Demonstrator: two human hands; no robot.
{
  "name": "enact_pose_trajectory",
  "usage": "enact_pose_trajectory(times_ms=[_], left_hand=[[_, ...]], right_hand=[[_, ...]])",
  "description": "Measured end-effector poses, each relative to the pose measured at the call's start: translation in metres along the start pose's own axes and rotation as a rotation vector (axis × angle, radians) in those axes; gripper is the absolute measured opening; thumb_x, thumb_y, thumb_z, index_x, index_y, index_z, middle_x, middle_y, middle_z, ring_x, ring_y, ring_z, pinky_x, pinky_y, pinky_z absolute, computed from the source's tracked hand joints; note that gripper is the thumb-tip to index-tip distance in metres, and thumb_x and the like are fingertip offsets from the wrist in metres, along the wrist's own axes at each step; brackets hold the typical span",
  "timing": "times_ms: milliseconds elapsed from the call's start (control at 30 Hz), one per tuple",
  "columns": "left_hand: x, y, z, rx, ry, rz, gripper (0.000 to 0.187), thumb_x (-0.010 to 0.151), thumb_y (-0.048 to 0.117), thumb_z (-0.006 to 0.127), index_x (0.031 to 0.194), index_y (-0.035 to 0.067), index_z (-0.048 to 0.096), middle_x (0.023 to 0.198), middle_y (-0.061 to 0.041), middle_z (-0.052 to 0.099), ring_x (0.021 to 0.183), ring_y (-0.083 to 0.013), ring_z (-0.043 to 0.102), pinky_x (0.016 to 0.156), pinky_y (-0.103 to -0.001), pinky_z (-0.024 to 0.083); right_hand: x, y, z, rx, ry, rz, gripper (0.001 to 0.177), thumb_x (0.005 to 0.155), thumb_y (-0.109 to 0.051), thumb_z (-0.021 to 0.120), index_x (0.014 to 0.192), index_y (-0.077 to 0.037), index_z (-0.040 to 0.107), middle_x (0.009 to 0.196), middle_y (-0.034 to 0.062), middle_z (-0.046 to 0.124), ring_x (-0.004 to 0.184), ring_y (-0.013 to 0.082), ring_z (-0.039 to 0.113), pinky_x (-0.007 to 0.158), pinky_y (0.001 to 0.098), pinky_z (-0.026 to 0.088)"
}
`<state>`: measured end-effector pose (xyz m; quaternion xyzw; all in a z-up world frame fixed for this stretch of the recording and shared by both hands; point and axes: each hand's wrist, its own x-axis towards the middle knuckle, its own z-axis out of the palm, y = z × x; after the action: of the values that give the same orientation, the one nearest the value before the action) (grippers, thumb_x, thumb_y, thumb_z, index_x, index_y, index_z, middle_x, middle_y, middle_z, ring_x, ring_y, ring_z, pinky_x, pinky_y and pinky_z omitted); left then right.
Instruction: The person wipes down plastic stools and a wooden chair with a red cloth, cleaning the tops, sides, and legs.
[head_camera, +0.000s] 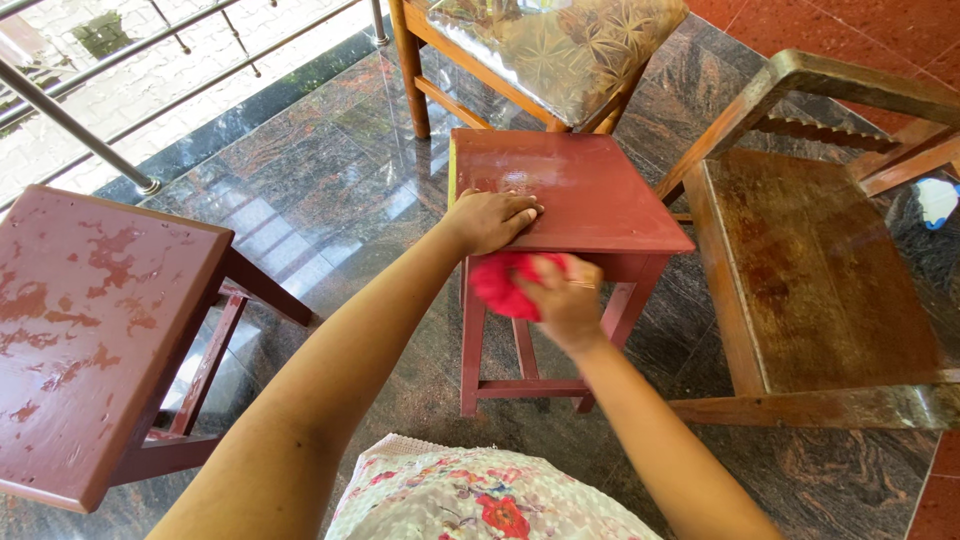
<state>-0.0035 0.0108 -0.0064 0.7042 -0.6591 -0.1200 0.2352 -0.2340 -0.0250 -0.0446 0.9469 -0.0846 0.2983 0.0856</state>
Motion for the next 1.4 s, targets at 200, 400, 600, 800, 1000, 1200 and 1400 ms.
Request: enact_pose_trajectory(times_ms=[200, 400, 600, 800, 1000, 1200, 1400], left_hand=[[-0.001, 0.008, -0.009, 0.01, -0.074, -0.055, 0.047, 0.102, 0.048, 0.036, 0.131, 0.026, 0.066, 0.13, -0.001, 0.069, 0.117, -0.0278, 0.065, 0.096, -0.053, 0.045], [-0.002, 0.003, -0.006, -0.021, -0.034, -0.011, 0.047, 0.103, 0.048, 0.035, 0.13, 0.024, 0.066, 0.13, -0.002, 0.069, 0.117, -0.0294, 0.065, 0.096, -0.053, 0.045], [-0.01, 0.022, -0.025, 0.02, -0.131, -0.045, 0.055, 0.098, 0.061, 0.045, 0.134, 0.023, 0.062, 0.127, -0.005, 0.071, 0.12, -0.0286, 0.065, 0.1, -0.051, 0.045], [-0.009, 0.033, -0.03, 0.212, -0.094, 0.113, 0.082, 0.069, 0.056, 0.077, 0.138, 0.019, 0.053, 0.142, -0.005, 0.059, 0.13, -0.0259, 0.055, 0.094, -0.052, 0.045], [-0.011, 0.03, -0.029, 0.227, -0.123, 0.073, 0.079, 0.07, 0.048, 0.076, 0.141, 0.02, 0.052, 0.141, -0.006, 0.061, 0.128, -0.0269, 0.059, 0.094, -0.049, 0.049], [-0.011, 0.043, -0.038, 0.208, -0.184, 0.003, 0.079, 0.072, 0.052, 0.077, 0.14, 0.023, 0.053, 0.134, -0.007, 0.065, 0.122, -0.0299, 0.062, 0.097, -0.05, 0.047], [-0.009, 0.045, -0.043, 0.167, -0.208, -0.01, 0.079, 0.07, 0.052, 0.079, 0.139, 0.023, 0.052, 0.129, -0.006, 0.066, 0.123, -0.0291, 0.061, 0.096, -0.051, 0.045]], right_hand=[[-0.032, 0.008, -0.003, -0.081, 0.111, 0.376, 0.056, 0.076, -0.037, 0.085, 0.125, -0.017, 0.066, 0.129, 0.0097, 0.052, 0.12, 0.0403, 0.05, 0.105, 0.0537, 0.039], [0.051, -0.064, 0.03, 0.03, -0.105, -0.223, 0.032, 0.089, -0.021, 0.07, 0.121, -0.019, 0.068, 0.129, 0.0045, 0.062, 0.12, 0.0297, 0.055, 0.098, 0.0529, 0.039], [0.001, -0.003, 0.012, 0.025, -0.02, -0.069, 0.043, 0.085, -0.024, 0.074, 0.128, -0.024, 0.072, 0.129, 0.0039, 0.057, 0.122, 0.0294, 0.052, 0.099, 0.0504, 0.04], [-0.081, 0.072, -0.011, -0.118, 0.144, 0.472, 0.065, 0.067, -0.027, 0.089, 0.126, -0.019, 0.062, 0.134, 0.0152, 0.051, 0.125, 0.0444, 0.047, 0.109, 0.0566, 0.039], [-0.054, 0.019, 0.027, -0.039, 0.039, 0.452, 0.072, 0.06, -0.034, 0.089, 0.122, -0.012, 0.061, 0.127, 0.0186, 0.051, 0.122, 0.0462, 0.046, 0.103, 0.0594, 0.039], [-0.065, 0.051, -0.001, -0.027, -0.013, 0.403, 0.073, 0.055, -0.028, 0.088, 0.123, -0.017, 0.064, 0.131, 0.0145, 0.052, 0.125, 0.0415, 0.047, 0.107, 0.0559, 0.038], [-0.103, 0.084, -0.001, -0.022, 0.198, 0.619, 0.061, 0.074, -0.022, 0.089, 0.128, -0.016, 0.061, 0.138, 0.0144, 0.05, 0.13, 0.0424, 0.045, 0.115, 0.0564, 0.038]])
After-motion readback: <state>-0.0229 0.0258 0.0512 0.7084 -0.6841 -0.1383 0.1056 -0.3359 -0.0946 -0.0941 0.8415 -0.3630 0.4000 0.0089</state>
